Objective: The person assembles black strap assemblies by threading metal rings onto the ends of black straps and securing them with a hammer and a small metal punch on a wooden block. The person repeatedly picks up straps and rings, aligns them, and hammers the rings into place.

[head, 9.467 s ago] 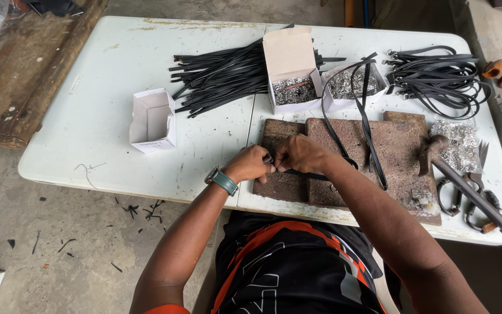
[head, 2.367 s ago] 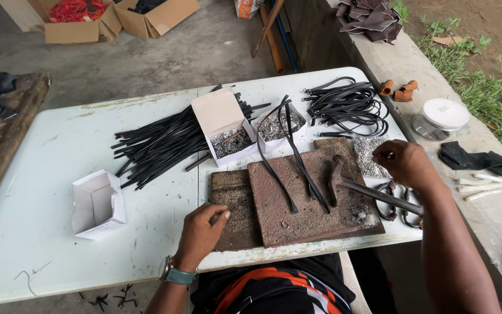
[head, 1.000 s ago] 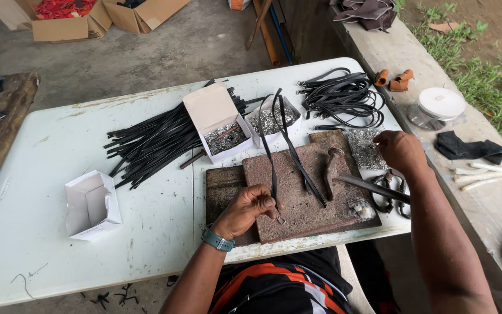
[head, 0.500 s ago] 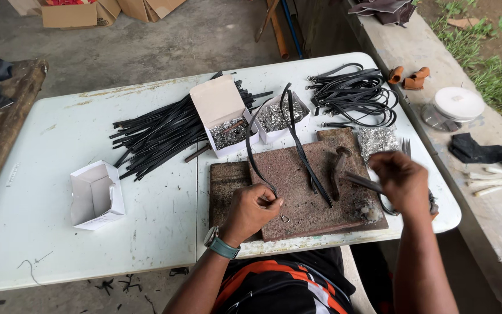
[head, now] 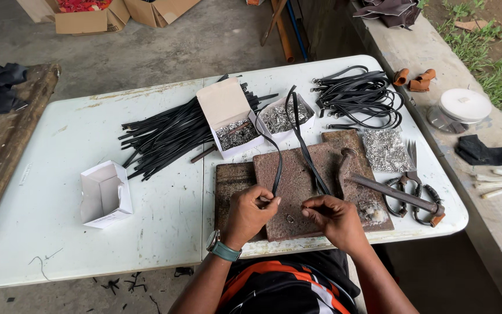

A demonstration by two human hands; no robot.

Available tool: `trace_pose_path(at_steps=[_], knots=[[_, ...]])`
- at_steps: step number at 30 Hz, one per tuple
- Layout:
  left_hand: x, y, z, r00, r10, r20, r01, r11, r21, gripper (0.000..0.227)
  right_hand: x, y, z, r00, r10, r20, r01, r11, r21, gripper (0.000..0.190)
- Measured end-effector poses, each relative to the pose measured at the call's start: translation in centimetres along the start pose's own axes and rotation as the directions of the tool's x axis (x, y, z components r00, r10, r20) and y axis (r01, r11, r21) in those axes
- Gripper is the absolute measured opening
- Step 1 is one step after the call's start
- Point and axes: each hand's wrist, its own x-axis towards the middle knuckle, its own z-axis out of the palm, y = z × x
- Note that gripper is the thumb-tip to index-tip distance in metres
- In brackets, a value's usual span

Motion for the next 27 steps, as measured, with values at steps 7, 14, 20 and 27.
trace_pose_path(at_steps=[7, 14, 20, 27], knots=[[0.9, -2.5, 1.9, 0.966, -0.252, 0.054, 0.21, 0.648, -0.732, 0.033, 0.1, 1.4, 0.8, 0.999, 0.025, 0.044, -0.034, 0.976, 0.217, 0.015], [0.9, -0.6, 3.3, 0.986, -0.103, -0.13, 0.039, 0.904, -0.425, 0.021, 0.4, 1.8, 1.9, 1.0, -0.028, 0.004, 0.024, 0.914, 0.406, 0.014], [0.3, 1.4, 4.1, 0.989, -0.043, -0.142, -0.007, 0.943, -0.331, 0.019, 0.3, -0.2, 2.4, 0.941, -0.302, -0.15, 0.326, 0.929, 0.175, 0.016], [-0.3, 1.6, 4.3, 0.998, 0.031, -0.053, -0.051, 0.897, -0.438, 0.015, 0.3, -0.5, 2.5, 0.955, -0.241, -0.172, 0.27, 0.948, 0.17, 0.015]])
